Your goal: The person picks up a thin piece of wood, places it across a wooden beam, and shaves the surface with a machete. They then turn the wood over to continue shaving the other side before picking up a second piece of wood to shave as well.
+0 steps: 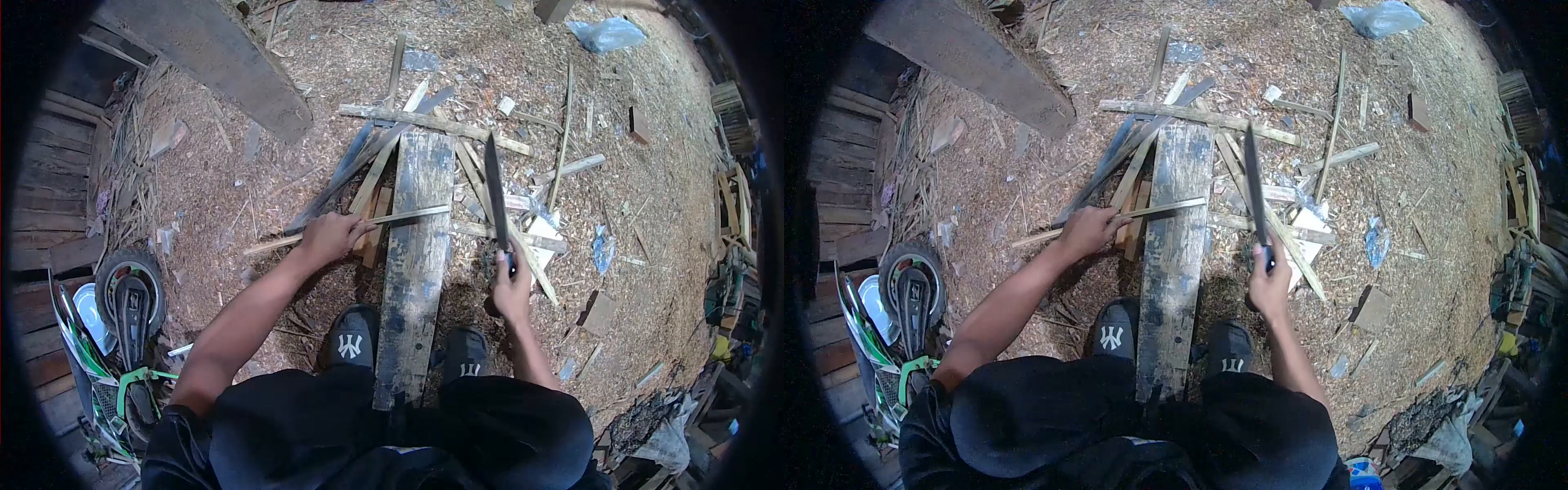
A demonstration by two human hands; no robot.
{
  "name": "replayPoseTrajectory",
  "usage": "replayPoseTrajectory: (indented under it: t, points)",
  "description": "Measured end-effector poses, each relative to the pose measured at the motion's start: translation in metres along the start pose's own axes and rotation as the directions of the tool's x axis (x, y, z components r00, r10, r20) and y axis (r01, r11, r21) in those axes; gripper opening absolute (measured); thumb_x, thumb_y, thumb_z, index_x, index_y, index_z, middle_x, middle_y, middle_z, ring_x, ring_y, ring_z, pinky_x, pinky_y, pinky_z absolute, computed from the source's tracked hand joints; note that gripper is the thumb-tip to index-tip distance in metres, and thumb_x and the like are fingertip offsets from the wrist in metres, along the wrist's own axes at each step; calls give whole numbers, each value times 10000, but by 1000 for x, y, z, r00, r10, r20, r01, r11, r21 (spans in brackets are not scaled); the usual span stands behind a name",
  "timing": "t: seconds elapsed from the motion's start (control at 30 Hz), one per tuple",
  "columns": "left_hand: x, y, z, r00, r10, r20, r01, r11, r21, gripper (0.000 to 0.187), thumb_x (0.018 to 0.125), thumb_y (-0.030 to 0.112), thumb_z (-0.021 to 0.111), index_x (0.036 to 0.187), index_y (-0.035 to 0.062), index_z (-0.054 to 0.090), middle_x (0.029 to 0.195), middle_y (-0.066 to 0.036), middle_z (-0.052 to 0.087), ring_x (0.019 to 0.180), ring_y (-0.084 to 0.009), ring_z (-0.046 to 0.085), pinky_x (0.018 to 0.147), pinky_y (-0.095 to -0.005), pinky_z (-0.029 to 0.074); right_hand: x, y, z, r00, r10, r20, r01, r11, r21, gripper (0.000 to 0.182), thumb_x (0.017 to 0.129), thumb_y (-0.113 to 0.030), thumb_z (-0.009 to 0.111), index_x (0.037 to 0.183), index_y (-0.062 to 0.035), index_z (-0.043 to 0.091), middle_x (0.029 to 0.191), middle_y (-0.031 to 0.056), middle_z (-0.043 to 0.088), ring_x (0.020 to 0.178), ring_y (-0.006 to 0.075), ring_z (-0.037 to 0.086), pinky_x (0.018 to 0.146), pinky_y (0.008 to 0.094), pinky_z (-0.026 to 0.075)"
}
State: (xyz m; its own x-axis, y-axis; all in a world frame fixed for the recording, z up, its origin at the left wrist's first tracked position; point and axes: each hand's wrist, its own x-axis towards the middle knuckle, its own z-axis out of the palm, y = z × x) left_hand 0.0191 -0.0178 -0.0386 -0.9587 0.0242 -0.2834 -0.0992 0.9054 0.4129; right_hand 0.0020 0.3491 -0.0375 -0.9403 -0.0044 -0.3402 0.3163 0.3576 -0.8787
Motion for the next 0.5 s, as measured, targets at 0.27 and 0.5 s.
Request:
replayPoseTrajectory:
  t: [0.27,0.5]
  points:
    - [1,-11,20,1000,1,-8,1,990,142,406,994,454,592,909,61,646,786,-214,688,766,-460,668,656,-570,513,6,22,41,846,-519,121,532,834,-145,516,990,-86,584,1484,4,465,1068,199,656,902,199,632,847,379,522]
    - [1,-22,31,997,58,-47,-50,987,156,373,998,436,584,917,73,606,750,-210,676,742,-452,670,630,-572,512,-2,8,39,921,-380,89,383,924,-18,523,1000,-53,540,1511,-5,435,1173,222,695,927,259,689,832,339,530]
